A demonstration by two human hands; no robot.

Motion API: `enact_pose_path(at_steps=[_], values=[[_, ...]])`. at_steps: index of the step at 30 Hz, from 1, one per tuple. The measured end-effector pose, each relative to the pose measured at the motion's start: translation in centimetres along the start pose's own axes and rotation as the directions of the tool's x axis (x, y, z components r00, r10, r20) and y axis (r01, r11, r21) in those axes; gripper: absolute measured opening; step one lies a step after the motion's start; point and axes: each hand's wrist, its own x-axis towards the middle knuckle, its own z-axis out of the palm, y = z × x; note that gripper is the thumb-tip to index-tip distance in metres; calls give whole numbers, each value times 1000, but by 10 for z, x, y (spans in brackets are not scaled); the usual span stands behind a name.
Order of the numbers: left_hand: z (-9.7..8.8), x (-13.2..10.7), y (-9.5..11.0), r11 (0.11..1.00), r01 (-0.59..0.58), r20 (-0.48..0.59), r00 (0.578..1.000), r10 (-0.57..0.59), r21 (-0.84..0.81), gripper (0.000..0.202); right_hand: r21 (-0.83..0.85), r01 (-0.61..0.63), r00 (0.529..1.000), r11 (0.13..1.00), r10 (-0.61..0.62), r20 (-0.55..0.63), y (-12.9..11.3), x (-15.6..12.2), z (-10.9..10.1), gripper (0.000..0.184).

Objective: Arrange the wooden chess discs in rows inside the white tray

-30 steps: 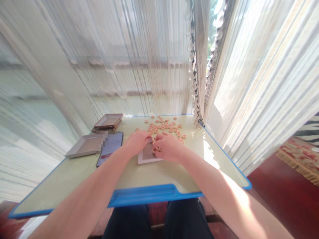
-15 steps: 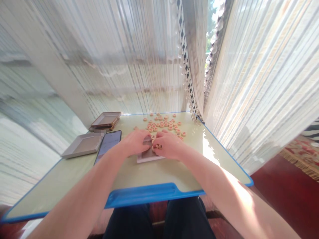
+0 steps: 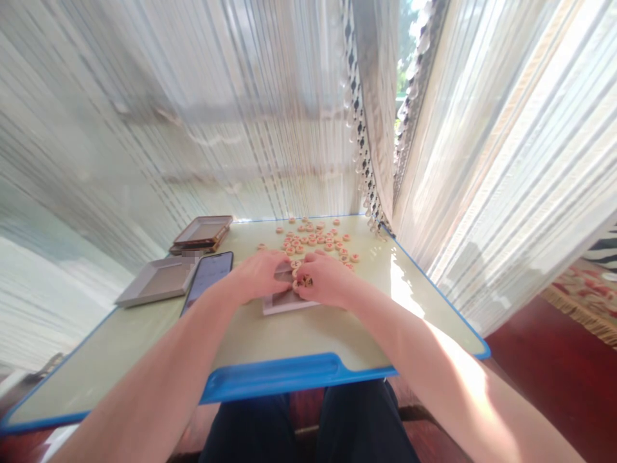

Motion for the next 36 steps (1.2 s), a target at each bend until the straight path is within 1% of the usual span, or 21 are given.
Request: enact_pose_path(at_steps=[4, 8, 11, 16, 26, 33, 36], values=[[-1, -1, -1, 1000, -13, 14, 1000, 13, -4, 44, 5, -7, 1000, 1000, 7, 3, 2, 0, 2, 11], [0, -1, -3, 999, -45, 12, 999, 45, -21, 51, 3, -19, 1000, 1000, 19, 4, 3, -1, 2, 11], [1, 0, -3, 999, -38, 12, 999, 39, -33, 54, -8, -23, 1000, 1000, 23, 5, 1, -1, 1, 11], [1, 0, -4, 999, -44, -4, 999, 44, -32, 53, -20, -19, 1000, 1000, 19, 24, 0, -2, -1, 12], [4, 0, -5, 999, -46, -18, 999, 45, -23, 52, -35, 6, 1000, 999, -5, 21, 2, 0, 0, 12], [5, 0, -6, 999, -40, -14, 999, 39, -36, 51, -12, 0, 1000, 1000, 0, 10, 1, -2, -3, 9], [4, 0, -5, 998, -54, -23, 998, 54, -28, 50, -22, -10, 1000, 1000, 11, 11, 2, -2, -2, 9]])
